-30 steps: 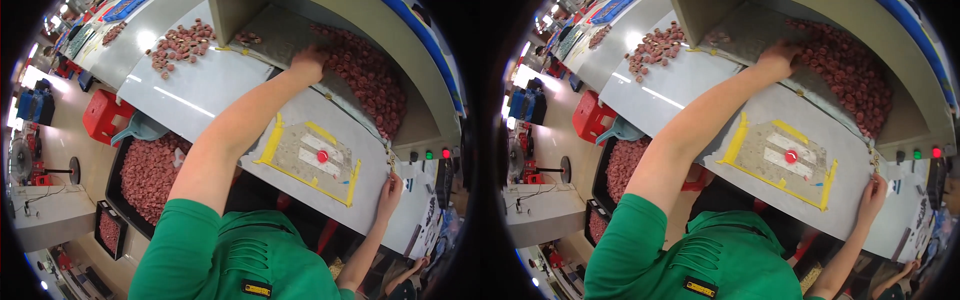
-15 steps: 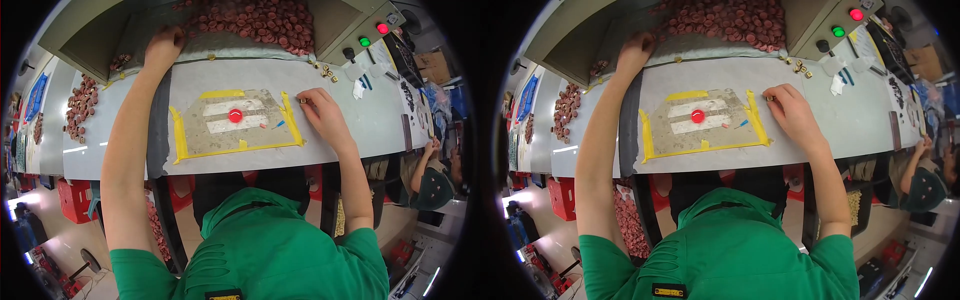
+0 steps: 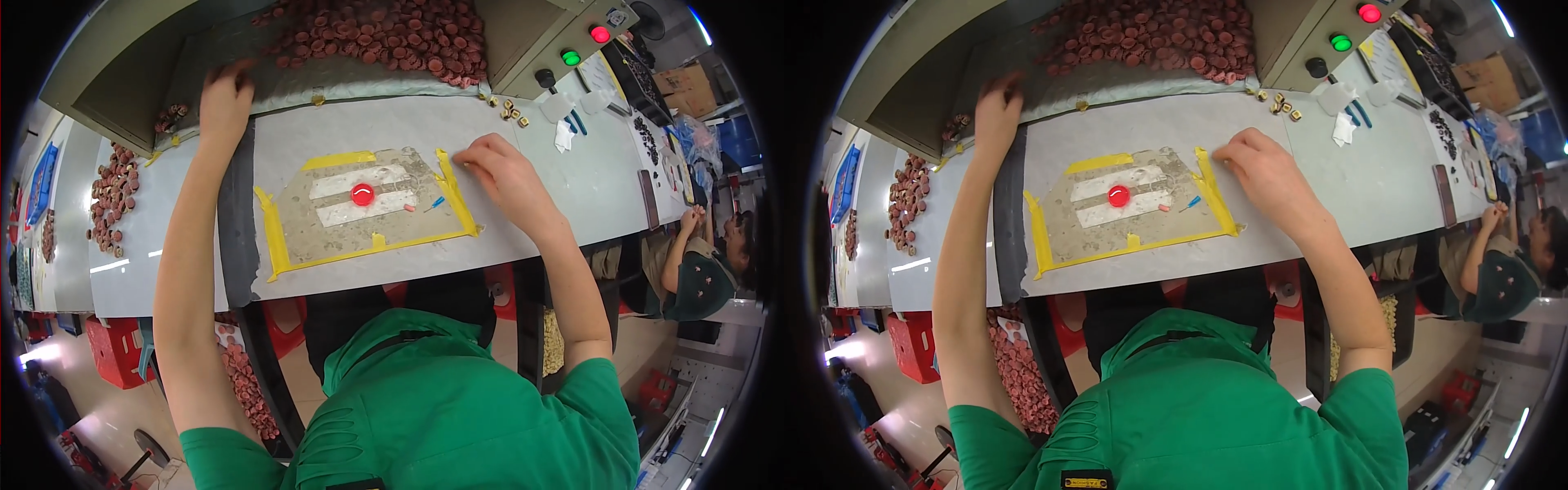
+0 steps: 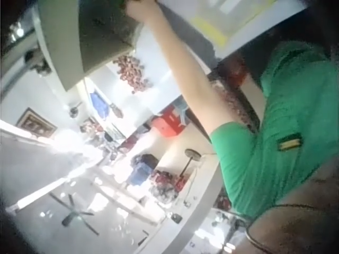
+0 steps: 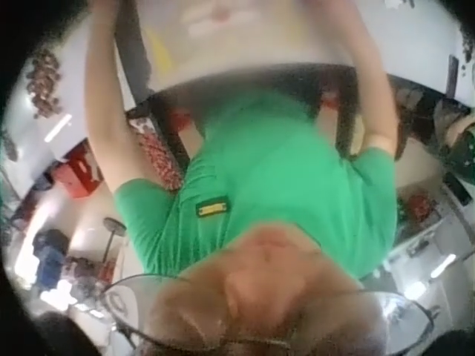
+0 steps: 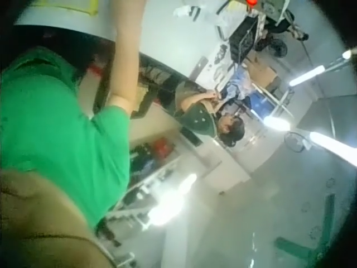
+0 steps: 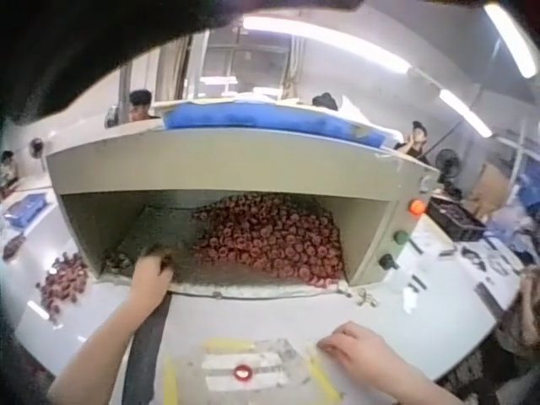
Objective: The person assembles small toy components by hand, applying glue from a glue bottle to join plastic casings.
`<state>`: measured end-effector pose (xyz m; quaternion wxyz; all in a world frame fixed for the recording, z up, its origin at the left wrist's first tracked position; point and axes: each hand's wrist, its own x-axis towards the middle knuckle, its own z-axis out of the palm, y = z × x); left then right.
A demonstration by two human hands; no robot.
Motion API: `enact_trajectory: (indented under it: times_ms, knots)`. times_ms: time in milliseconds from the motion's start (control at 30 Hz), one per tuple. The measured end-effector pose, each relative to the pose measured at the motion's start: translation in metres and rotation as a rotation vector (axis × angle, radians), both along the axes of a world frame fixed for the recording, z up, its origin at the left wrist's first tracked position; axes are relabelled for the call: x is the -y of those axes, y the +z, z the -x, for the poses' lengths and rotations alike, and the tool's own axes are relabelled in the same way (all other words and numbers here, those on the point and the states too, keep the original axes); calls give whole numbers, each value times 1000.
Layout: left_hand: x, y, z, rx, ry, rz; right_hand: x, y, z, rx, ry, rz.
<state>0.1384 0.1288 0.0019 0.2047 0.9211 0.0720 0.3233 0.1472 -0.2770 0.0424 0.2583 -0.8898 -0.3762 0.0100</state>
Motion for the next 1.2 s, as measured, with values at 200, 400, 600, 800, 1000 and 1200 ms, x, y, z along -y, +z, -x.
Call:
enact_trajectory:
  times_ms: [200, 400, 600, 800, 1000, 1200]
  knots:
    - [73, 35, 74, -100, -252, 1030, 5, 0, -4, -190, -100, -119]
    - [141, 29, 140, -86, -387, 1578, 6, 3, -8, 7, 91, -8]
    - [169, 30, 146, 28, -425, 1835, 5, 13, 1, 9, 74, 18]
    - [164, 8, 154, 104, -510, 1909, 23, 8, 8, -49, 28, -83]
    - [162, 10, 156, 135, -476, 1921, 15, 5, 12, -52, -20, -119]
    - [156, -6, 159, 154, -567, 1997, -20, 1, 14, -209, -27, -358]
